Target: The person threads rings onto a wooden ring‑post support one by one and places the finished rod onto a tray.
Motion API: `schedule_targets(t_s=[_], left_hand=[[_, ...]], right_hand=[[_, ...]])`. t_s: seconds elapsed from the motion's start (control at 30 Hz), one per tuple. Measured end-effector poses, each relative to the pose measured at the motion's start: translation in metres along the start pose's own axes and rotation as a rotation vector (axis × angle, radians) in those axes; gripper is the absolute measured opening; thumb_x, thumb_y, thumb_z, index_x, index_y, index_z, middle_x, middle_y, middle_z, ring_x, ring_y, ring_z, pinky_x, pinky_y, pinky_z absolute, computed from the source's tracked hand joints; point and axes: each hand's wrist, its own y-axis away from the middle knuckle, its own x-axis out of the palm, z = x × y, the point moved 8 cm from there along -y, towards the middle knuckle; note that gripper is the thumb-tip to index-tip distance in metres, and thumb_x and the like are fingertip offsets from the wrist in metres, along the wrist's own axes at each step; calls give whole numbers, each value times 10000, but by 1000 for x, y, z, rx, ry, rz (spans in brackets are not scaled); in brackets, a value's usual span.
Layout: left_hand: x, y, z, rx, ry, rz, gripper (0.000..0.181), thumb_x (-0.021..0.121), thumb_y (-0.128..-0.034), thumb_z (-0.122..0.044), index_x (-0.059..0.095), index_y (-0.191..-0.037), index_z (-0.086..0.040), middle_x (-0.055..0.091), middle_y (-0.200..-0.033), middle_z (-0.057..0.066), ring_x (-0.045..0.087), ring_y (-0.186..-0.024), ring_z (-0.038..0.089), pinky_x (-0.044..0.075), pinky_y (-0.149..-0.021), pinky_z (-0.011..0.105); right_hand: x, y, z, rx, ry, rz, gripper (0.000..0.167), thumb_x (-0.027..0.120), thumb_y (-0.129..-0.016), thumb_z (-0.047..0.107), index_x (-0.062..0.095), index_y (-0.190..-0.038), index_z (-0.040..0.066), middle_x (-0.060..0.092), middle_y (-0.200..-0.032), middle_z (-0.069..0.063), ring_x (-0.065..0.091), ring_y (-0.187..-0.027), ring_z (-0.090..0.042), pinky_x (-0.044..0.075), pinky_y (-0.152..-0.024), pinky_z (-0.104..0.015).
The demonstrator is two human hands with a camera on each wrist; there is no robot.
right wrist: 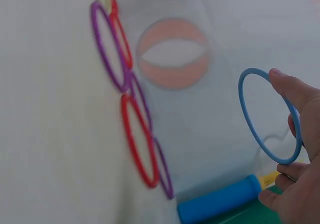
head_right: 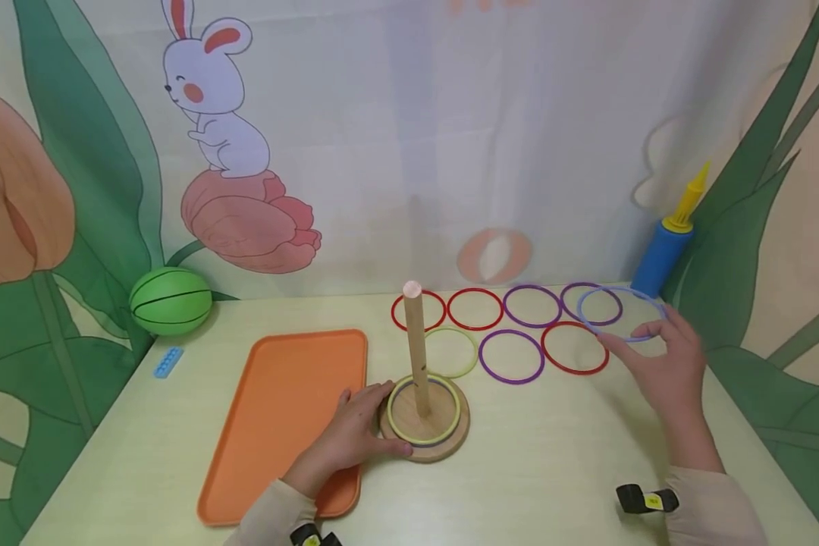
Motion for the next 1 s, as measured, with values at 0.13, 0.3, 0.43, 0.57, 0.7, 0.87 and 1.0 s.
schedule_targets(t_s=[0.13, 0.3, 0.43, 0.57, 0.7, 0.87, 1.0], left_hand=[[-3, 1, 2, 2, 4, -11, 1047, 952, -738, -495, 480, -1554, -40, 516, -1556, 208, 417, -1490, 363, 61, -1227, 706], [-4, 1, 1, -2, 7, -8, 1051, 953, -735, -496, 481, -1559, -47, 514, -1559, 208, 410, -1494, 373, 56, -1226, 710], [0, -1, 0, 2, 3, -6, 1041, 954, -733, -497, 490, -1553, -56, 530, -1548, 194, 427, -1484, 359, 64, -1223, 714], [1, -1, -2, 4, 10, -11, 1034, 960, -727, -490, 499, -1545, -58, 540, -1538, 182, 443, -1472, 347, 67, -1221, 714], [1, 0, -2, 2, 12, -10, 1042, 962, -724, -489, 495, -1548, -54, 532, -1546, 186, 434, -1479, 352, 68, -1221, 715], [1, 0, -2, -2, 4, -8, 1057, 964, -722, -491, 485, -1552, -45, 524, -1555, 190, 426, -1486, 354, 79, -1220, 717], [0, -1, -3, 3, 1, -14, 1047, 964, -722, -489, 492, -1549, -55, 531, -1548, 185, 432, -1481, 352, 84, -1216, 722]], right_hand=[[5, 7, 30, -20, -51, 15, 414, 886, -869, 240, 586, -909, -43, 388, -1682, -71, 274, -1583, -328, 219, -1249, -624], [5, 15, 55, -33, -78, 51, 405, 865, -899, 241, 579, -959, -40, 363, -1697, -13, 277, -1582, -341, 283, -1226, -628], [2, 20, 69, -47, -107, 68, 379, 854, -913, 218, 584, -992, -36, 373, -1690, 17, 339, -1552, -371, 359, -1217, -479], [4, 25, 90, -124, -190, 84, 323, 856, -893, 91, 588, -982, -66, 425, -1660, -28, 385, -1533, -342, 379, -1175, -264], [8, 31, 113, -220, -275, 126, 264, 830, -878, -24, 582, -952, -71, 448, -1641, -56, 383, -1537, -304, 377, -1141, -178], [15, 39, 138, -284, -345, 201, 246, 801, -871, -91, 563, -918, -52, 457, -1633, -60, 372, -1539, -319, 411, -1107, -161], [22, 42, 151, -313, -349, 242, 261, 805, -864, -95, 555, -922, -51, 475, -1620, -60, 405, -1517, -345, 451, -1064, -161]])
